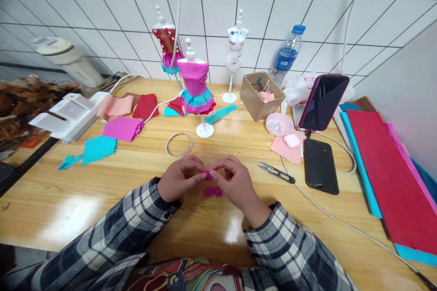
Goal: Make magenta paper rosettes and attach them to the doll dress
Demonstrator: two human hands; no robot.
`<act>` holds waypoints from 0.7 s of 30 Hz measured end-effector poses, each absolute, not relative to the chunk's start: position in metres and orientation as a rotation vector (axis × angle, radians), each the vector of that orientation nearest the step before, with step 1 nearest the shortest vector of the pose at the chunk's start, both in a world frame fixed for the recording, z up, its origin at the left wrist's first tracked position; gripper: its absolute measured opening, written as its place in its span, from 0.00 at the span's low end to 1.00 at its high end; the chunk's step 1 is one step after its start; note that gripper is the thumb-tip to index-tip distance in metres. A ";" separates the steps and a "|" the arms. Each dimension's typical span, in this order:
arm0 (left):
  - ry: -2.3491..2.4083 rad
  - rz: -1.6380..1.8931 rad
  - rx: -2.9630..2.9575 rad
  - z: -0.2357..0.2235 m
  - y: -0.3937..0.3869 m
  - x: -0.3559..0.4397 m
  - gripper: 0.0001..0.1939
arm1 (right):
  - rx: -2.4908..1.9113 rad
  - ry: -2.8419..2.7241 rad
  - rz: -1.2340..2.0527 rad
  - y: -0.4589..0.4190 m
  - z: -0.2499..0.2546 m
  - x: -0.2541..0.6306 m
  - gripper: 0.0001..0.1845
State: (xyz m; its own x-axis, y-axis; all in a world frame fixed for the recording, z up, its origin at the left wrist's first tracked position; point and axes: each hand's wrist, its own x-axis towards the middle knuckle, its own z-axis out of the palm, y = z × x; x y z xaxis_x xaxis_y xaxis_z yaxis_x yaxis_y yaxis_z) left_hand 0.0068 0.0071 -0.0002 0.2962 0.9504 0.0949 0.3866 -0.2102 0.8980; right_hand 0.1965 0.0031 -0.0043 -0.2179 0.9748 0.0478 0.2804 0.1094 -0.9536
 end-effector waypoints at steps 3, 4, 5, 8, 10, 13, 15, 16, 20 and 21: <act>1.237 0.904 1.727 0.001 0.006 0.008 0.07 | -1.268 -1.502 1.265 0.004 -0.009 0.196 0.10; 1.243 0.912 1.707 0.000 0.006 0.008 0.07 | -1.275 -1.456 1.325 0.004 -0.011 0.196 0.11; 1.246 0.921 1.684 0.000 0.007 0.008 0.07 | -1.278 -1.410 1.385 0.004 -0.012 0.196 0.12; 1.237 0.957 1.612 -0.003 0.008 0.007 0.09 | -1.265 -1.287 1.519 0.004 -0.014 0.195 0.18; 1.248 0.976 1.583 -0.005 0.009 0.007 0.09 | -1.251 -1.225 1.564 0.003 -0.016 0.192 0.18; 1.276 0.994 1.572 -0.005 0.005 0.007 0.10 | -1.250 -1.100 1.604 0.001 -0.019 0.186 0.16; 1.281 0.986 1.571 -0.005 0.002 0.008 0.12 | -1.256 -1.003 1.664 0.001 -0.019 0.183 0.17; 1.280 0.966 1.569 -0.005 0.001 0.008 0.12 | -1.257 -0.952 1.681 0.002 -0.018 0.182 0.18; 1.431 0.956 1.523 -0.004 0.012 0.000 0.16 | -1.206 -0.946 1.616 0.013 -0.007 0.193 0.20; 1.520 0.981 1.517 -0.005 0.020 -0.003 0.18 | -1.199 -0.979 1.589 0.017 -0.001 0.198 0.20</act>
